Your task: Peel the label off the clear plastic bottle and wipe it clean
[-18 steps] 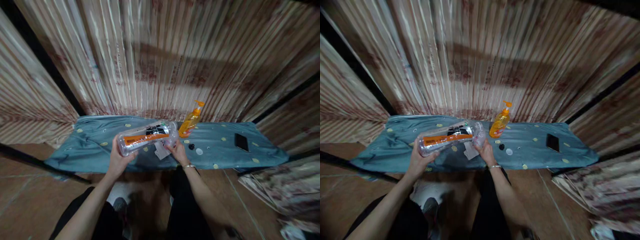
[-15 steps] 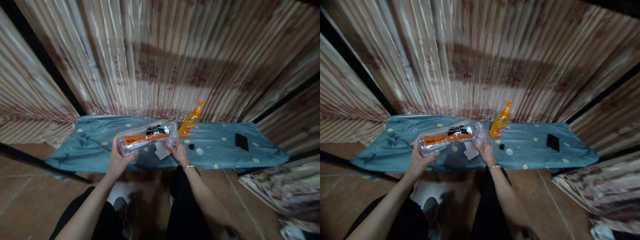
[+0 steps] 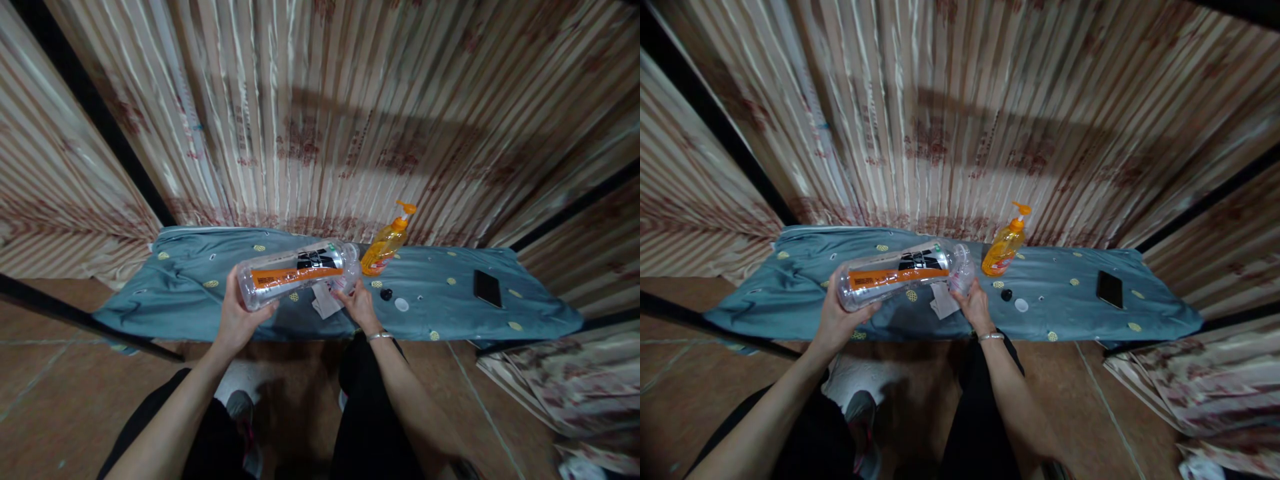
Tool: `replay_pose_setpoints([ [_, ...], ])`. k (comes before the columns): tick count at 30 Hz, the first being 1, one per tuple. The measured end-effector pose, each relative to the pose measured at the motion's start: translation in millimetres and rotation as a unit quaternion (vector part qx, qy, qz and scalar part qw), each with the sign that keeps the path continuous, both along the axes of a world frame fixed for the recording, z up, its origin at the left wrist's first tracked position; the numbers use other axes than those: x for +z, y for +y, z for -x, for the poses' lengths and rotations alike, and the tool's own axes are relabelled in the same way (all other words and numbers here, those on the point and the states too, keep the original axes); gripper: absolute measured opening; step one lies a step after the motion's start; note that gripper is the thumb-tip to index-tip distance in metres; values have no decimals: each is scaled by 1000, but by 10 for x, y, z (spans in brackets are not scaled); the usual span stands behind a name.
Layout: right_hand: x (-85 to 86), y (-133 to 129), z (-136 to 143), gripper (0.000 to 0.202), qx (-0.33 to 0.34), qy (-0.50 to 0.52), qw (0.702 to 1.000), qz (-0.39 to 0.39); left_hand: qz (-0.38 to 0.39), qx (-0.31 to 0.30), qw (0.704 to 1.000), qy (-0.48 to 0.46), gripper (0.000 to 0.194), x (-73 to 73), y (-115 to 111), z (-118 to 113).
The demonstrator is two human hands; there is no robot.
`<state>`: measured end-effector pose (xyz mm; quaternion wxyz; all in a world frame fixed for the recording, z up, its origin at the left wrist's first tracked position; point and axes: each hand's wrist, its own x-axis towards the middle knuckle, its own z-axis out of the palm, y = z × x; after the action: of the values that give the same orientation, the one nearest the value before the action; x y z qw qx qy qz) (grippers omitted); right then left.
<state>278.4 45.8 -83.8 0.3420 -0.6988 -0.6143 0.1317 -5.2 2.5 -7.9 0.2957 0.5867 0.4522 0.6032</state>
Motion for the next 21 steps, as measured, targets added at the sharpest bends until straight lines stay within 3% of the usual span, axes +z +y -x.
replay_pose_setpoints([
  [21,105,-26,30,53,2,12,999,35,-18,16,999,20,92,68,1,8],
])
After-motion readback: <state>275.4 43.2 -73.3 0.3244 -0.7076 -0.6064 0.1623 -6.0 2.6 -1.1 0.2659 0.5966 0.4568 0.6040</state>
